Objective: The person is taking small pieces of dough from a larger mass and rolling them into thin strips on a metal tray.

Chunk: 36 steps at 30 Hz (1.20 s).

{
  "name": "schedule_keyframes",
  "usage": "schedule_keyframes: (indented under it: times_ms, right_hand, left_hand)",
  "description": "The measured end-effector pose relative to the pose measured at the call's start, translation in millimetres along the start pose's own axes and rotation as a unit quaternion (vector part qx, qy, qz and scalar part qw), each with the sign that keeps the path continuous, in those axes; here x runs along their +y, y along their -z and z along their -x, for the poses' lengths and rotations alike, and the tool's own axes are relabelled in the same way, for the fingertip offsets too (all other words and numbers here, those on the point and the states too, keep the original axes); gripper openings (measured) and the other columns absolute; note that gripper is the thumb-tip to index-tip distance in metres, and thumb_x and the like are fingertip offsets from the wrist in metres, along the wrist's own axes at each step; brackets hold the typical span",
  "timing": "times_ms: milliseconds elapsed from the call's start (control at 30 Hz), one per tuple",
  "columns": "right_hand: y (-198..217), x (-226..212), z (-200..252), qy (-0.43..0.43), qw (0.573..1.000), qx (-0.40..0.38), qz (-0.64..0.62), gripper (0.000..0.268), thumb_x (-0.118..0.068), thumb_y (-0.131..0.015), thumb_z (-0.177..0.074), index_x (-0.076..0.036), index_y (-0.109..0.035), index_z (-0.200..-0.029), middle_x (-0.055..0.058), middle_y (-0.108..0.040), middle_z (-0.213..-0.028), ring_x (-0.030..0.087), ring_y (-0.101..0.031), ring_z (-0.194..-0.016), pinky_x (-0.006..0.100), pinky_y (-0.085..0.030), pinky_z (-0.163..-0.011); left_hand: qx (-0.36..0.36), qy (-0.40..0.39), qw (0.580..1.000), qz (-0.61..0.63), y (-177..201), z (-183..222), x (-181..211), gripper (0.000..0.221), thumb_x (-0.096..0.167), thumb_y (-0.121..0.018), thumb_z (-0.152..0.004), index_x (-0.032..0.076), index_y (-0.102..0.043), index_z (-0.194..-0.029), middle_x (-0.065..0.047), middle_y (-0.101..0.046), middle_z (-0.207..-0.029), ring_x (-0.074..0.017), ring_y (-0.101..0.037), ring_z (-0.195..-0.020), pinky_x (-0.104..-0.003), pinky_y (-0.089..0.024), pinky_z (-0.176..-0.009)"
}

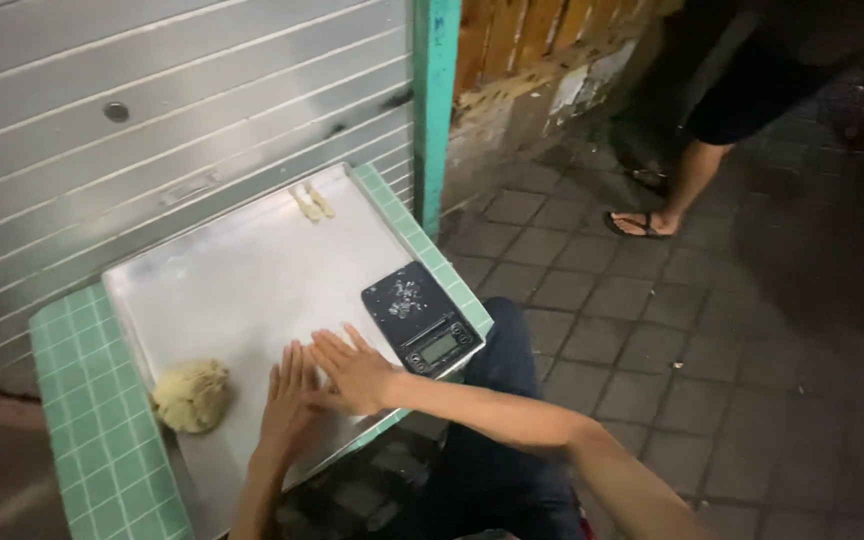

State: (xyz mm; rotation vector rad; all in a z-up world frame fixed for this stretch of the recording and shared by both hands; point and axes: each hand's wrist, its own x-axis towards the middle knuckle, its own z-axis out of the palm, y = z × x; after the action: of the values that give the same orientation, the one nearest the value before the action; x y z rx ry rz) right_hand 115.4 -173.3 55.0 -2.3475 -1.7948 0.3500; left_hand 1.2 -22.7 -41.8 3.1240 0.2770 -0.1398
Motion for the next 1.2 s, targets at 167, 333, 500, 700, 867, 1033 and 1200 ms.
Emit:
schedule_keyframes:
  times_ms: [167, 333, 500, 700, 867, 1033, 1200]
  right_hand:
    - [24, -11, 15, -0.021, 0.994, -0.107, 0.013, 0.095, -0.068, 0.000, -0.094, -0.001, -0.005, -0.161, 0.018, -0.003, -0.170, 0.027, 0.007, -0.159, 0.052, 0.015, -0.124]
    - [26, -6, -2, -0.032, 0.993, -0.101, -0.053, 0.091, -0.064, -0.001, -0.095, 0.000, -0.002, -0.161, 0.016, 0.002, -0.171, 0.025, 0.012, -0.159, 0.047, 0.017, -0.125]
    - [12, 11, -55, -0.048, 0.996, -0.061, -0.053, 0.091, -0.066, -0.008, -0.095, -0.003, -0.006, -0.162, 0.014, 0.000, -0.172, 0.022, 0.010, -0.159, 0.045, 0.014, -0.126]
    - [1, 29, -105, -0.054, 0.996, 0.005, -0.069, 0.100, -0.073, -0.006, -0.090, -0.003, -0.011, -0.161, 0.012, -0.005, -0.172, 0.021, 0.007, -0.159, 0.048, 0.016, -0.126]
    - [-6, 28, -99, -0.057, 0.996, 0.025, -0.063, 0.099, -0.072, -0.007, -0.091, -0.003, -0.015, -0.161, 0.013, -0.010, -0.171, 0.022, 0.003, -0.160, 0.050, 0.013, -0.127]
    - [6, 18, -67, -0.042, 0.999, -0.009, -0.014, 0.097, -0.070, -0.003, -0.093, -0.003, -0.009, -0.162, 0.015, -0.004, -0.171, 0.025, 0.007, -0.159, 0.050, 0.016, -0.125]
    - [21, 2, -20, -0.032, 0.995, -0.090, 0.012, 0.093, -0.067, -0.009, -0.095, -0.003, -0.001, -0.162, 0.014, 0.004, -0.172, 0.025, 0.014, -0.158, 0.050, 0.016, -0.124]
  left_hand:
    - [0.068, -0.018, 0.993, 0.098, -24, 17, 12, 0.099, 0.049, -0.050, -0.089, 0.001, -0.004, -0.163, -0.020, -0.001, -0.172, -0.0351, 0.003, -0.159, -0.050, -0.005, -0.125]
    - [-0.045, 0.066, 0.991, 0.104, 11, -3, 18, 0.102, 0.055, -0.046, -0.093, 0.006, 0.010, -0.163, -0.018, 0.012, -0.171, -0.0329, 0.015, -0.158, -0.049, 0.003, -0.124]
    - [0.131, 0.032, 0.986, 0.098, -20, -43, -30, 0.086, 0.050, -0.039, -0.097, 0.012, -0.002, -0.166, -0.018, -0.001, -0.173, -0.0354, 0.004, -0.160, -0.060, -0.005, -0.123]
    - [0.089, 0.146, 0.983, 0.071, -9, -81, -50, 0.078, 0.045, -0.027, -0.100, 0.006, -0.007, -0.164, -0.011, -0.003, -0.173, -0.0248, 0.004, -0.160, -0.049, 0.005, -0.126]
    - [0.189, 0.079, 0.977, 0.058, -19, -70, -51, 0.072, 0.040, -0.029, -0.103, 0.004, -0.015, -0.164, -0.016, -0.012, -0.172, -0.0320, -0.006, -0.160, -0.055, -0.006, -0.127]
    - [0.186, 0.021, 0.981, 0.055, -33, -54, -49, 0.073, 0.043, -0.028, -0.105, 0.003, -0.013, -0.164, -0.020, -0.010, -0.172, -0.0377, -0.006, -0.160, -0.058, -0.008, -0.125]
    - [0.137, 0.011, 0.990, 0.025, -30, -21, -19, 0.088, 0.063, -0.020, -0.102, 0.002, -0.004, -0.164, -0.021, 0.000, -0.172, -0.0348, 0.004, -0.160, -0.052, -0.006, -0.124]
